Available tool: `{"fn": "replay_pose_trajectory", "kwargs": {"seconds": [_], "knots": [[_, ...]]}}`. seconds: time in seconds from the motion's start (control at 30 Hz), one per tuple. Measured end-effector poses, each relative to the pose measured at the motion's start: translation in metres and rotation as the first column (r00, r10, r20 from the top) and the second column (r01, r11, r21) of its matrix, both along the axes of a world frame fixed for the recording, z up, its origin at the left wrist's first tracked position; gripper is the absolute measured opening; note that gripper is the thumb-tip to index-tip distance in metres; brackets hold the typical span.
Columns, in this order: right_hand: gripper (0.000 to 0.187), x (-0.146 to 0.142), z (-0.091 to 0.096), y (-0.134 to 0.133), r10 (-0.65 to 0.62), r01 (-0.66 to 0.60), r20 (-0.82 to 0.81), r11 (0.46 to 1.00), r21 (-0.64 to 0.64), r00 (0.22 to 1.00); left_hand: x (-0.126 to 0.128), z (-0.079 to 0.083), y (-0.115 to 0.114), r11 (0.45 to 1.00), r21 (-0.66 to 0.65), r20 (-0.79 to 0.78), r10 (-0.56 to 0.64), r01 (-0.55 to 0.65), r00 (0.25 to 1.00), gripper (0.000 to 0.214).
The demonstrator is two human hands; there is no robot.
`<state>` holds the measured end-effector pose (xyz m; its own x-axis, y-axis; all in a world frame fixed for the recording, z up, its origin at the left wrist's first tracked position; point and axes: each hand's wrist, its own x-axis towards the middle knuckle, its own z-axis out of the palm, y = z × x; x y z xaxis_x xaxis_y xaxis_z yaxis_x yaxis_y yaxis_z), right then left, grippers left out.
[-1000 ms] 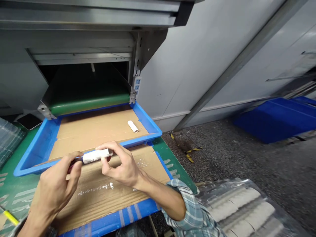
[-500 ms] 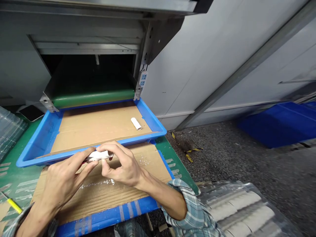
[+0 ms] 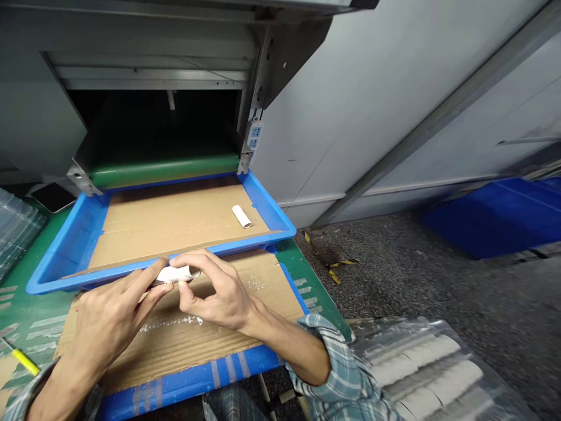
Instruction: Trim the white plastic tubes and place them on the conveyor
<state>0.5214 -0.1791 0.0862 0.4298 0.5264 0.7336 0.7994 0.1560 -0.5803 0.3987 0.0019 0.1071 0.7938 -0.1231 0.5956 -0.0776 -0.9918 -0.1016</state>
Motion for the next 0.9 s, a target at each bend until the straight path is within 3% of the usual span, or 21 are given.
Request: {"fn": "replay_pose_trajectory", "kwargs": {"seconds": [0.23,0.33,0.4,0.47,0.57,0.7,0.9], "knots": [[0.039,0.000,0.000,0.000,0.000,-0.001,-0.057,1.000,-0.018,0.998,0.003,-0.003,0.003,0.997,-0.054,0.038,-0.048,0.050,0.998,0.043],[0.041,0.000,-0.002,0.000,0.021,-0.022,-0.116,1.000,-0.014,0.993,0.004,-0.008,0.005,0.975,-0.200,0.017,-0.093,0.095,0.995,0.037],[0.042,0.000,-0.003,0.000,0.062,-0.061,-0.175,0.998,0.010,0.983,0.004,-0.011,0.007,0.910,-0.394,-0.008,-0.141,0.126,0.990,0.032],[0.040,0.001,-0.004,0.000,0.129,-0.121,-0.235,0.991,0.047,0.963,0.004,-0.012,0.007,0.803,-0.582,-0.036,-0.183,0.128,0.982,0.026],[0.035,0.002,-0.006,0.002,0.215,-0.196,-0.335,0.977,0.088,0.917,0.003,-0.011,0.006,0.692,-0.709,-0.009,-0.201,0.136,0.979,0.022],[0.044,0.001,-0.008,0.003,0.259,-0.227,-0.485,0.966,0.125,0.835,0.004,-0.008,0.004,0.638,-0.756,0.038,-0.177,0.144,0.983,0.026],[0.055,-0.002,-0.007,0.003,0.282,-0.241,-0.581,0.959,0.149,0.764,0.008,0.000,0.001,0.575,-0.808,0.080,-0.115,0.132,0.990,0.019]]}}
